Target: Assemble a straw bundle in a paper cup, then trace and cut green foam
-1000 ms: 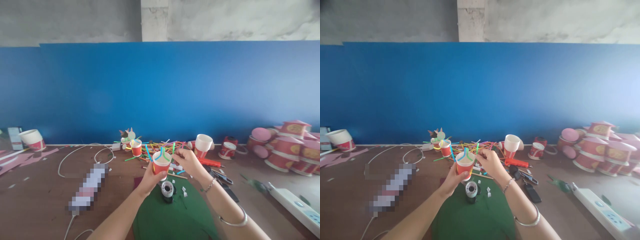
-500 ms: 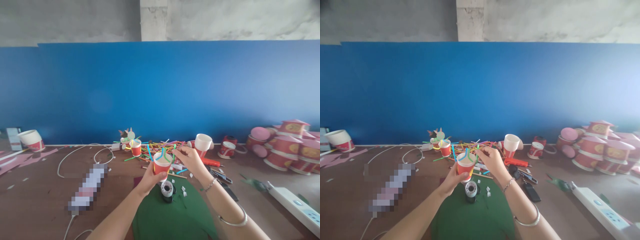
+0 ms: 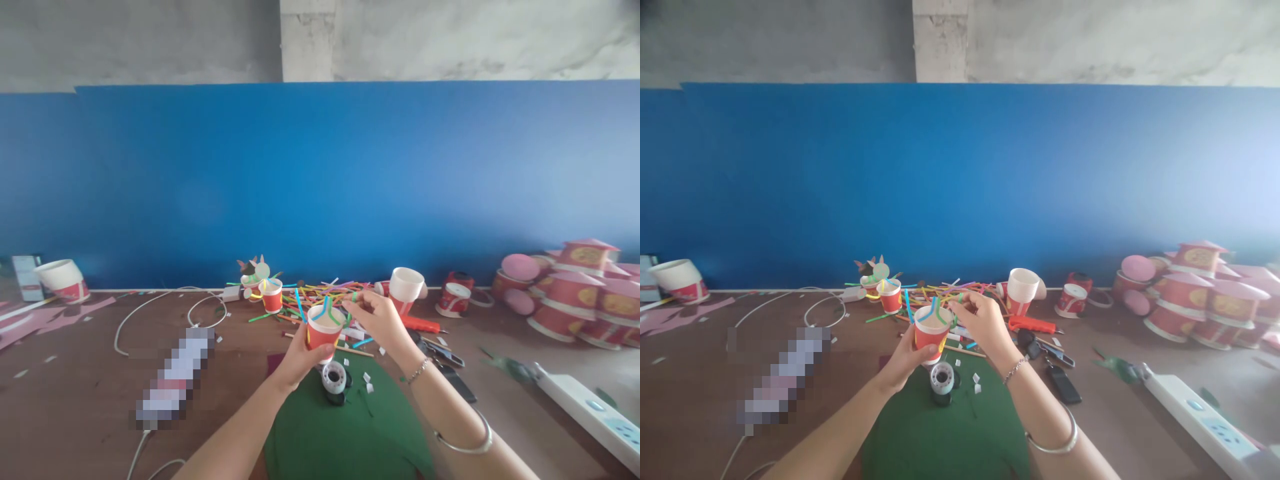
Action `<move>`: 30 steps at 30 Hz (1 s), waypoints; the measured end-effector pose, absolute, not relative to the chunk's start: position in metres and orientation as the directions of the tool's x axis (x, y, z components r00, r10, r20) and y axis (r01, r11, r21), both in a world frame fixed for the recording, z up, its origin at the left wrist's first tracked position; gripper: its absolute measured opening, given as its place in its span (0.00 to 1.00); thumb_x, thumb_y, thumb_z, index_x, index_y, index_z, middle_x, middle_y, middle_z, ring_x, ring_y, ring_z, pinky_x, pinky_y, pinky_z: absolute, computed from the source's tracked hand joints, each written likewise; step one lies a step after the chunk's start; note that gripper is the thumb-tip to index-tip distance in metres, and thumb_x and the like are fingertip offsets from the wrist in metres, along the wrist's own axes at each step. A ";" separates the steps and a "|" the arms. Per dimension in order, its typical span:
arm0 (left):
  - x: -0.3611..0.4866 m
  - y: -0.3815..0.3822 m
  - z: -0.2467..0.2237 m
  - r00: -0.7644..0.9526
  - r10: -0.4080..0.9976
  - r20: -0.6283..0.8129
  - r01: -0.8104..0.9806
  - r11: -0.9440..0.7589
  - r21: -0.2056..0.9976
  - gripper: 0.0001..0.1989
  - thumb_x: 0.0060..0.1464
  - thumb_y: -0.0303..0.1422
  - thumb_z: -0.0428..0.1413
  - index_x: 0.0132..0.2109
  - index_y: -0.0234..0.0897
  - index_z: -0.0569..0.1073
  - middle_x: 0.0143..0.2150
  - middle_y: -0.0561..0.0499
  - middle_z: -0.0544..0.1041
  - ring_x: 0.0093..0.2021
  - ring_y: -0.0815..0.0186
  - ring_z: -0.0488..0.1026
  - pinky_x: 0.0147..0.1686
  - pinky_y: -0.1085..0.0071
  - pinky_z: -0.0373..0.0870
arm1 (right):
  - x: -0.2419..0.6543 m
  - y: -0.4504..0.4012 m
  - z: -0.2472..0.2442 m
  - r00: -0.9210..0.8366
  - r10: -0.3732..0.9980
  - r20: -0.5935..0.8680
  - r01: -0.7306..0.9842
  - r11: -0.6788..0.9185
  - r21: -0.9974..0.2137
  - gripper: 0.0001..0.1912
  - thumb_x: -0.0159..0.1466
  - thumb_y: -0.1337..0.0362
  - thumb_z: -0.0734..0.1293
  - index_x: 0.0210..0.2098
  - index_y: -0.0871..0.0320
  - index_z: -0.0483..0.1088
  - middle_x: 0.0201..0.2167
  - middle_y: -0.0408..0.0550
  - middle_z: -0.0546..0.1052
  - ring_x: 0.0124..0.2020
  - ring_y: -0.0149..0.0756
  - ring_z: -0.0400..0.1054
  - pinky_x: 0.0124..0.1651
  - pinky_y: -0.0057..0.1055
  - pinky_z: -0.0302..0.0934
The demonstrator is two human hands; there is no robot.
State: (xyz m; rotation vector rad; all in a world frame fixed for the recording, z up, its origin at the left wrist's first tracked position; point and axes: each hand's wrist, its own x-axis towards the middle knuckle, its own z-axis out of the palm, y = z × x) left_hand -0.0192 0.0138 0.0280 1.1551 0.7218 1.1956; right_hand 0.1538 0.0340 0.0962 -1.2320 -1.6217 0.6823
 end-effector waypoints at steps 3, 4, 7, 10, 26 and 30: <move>-0.019 0.015 0.027 0.259 0.956 0.133 -0.320 -0.045 0.946 0.31 0.38 0.38 0.66 0.50 0.36 0.67 0.49 0.42 0.74 0.50 0.54 0.69 0.49 0.62 0.64 | 0.153 0.033 0.097 -0.006 0.945 0.326 0.334 0.309 -0.890 0.15 0.55 0.53 0.67 0.30 0.59 0.69 0.20 0.44 0.72 0.20 0.30 0.61 0.22 0.27 0.53; -0.019 0.015 0.027 0.261 0.956 0.134 -0.318 -0.046 0.947 0.31 0.38 0.38 0.66 0.50 0.36 0.67 0.49 0.42 0.74 0.50 0.54 0.69 0.48 0.62 0.64 | 0.152 0.033 0.098 -0.005 0.947 0.323 0.318 0.307 -0.897 0.15 0.55 0.53 0.67 0.30 0.59 0.70 0.21 0.45 0.73 0.20 0.31 0.62 0.22 0.27 0.54; -0.019 0.015 0.027 0.268 0.955 0.127 -0.311 -0.039 0.950 0.31 0.38 0.38 0.66 0.51 0.36 0.66 0.49 0.42 0.74 0.49 0.54 0.70 0.47 0.63 0.65 | 0.151 0.030 0.101 -0.007 0.947 0.321 0.310 0.307 -0.900 0.16 0.55 0.52 0.66 0.29 0.60 0.70 0.21 0.46 0.73 0.20 0.31 0.63 0.21 0.27 0.55; -0.019 0.014 0.029 0.272 0.955 0.121 -0.316 -0.030 0.948 0.32 0.38 0.38 0.66 0.51 0.36 0.66 0.49 0.41 0.74 0.50 0.54 0.69 0.48 0.62 0.65 | 0.150 0.029 0.103 0.012 0.952 0.305 0.288 0.289 -0.913 0.17 0.55 0.51 0.66 0.31 0.60 0.70 0.21 0.47 0.74 0.20 0.33 0.64 0.20 0.27 0.56; -0.021 0.019 0.021 0.256 0.956 0.145 -0.312 -0.060 0.948 0.31 0.40 0.37 0.66 0.52 0.37 0.66 0.50 0.41 0.74 0.50 0.54 0.70 0.47 0.61 0.65 | 0.153 0.028 0.105 -0.020 0.924 0.382 0.384 0.360 -0.850 0.17 0.59 0.52 0.62 0.24 0.58 0.71 0.21 0.48 0.75 0.20 0.33 0.66 0.23 0.28 0.59; -0.021 0.020 0.021 0.254 0.956 0.147 -0.320 -0.061 0.946 0.31 0.40 0.37 0.66 0.52 0.37 0.67 0.49 0.42 0.74 0.50 0.53 0.70 0.47 0.61 0.65 | 0.153 0.028 0.104 -0.054 0.916 0.397 0.399 0.384 -0.832 0.17 0.61 0.52 0.60 0.29 0.58 0.71 0.23 0.48 0.75 0.23 0.35 0.68 0.23 0.28 0.60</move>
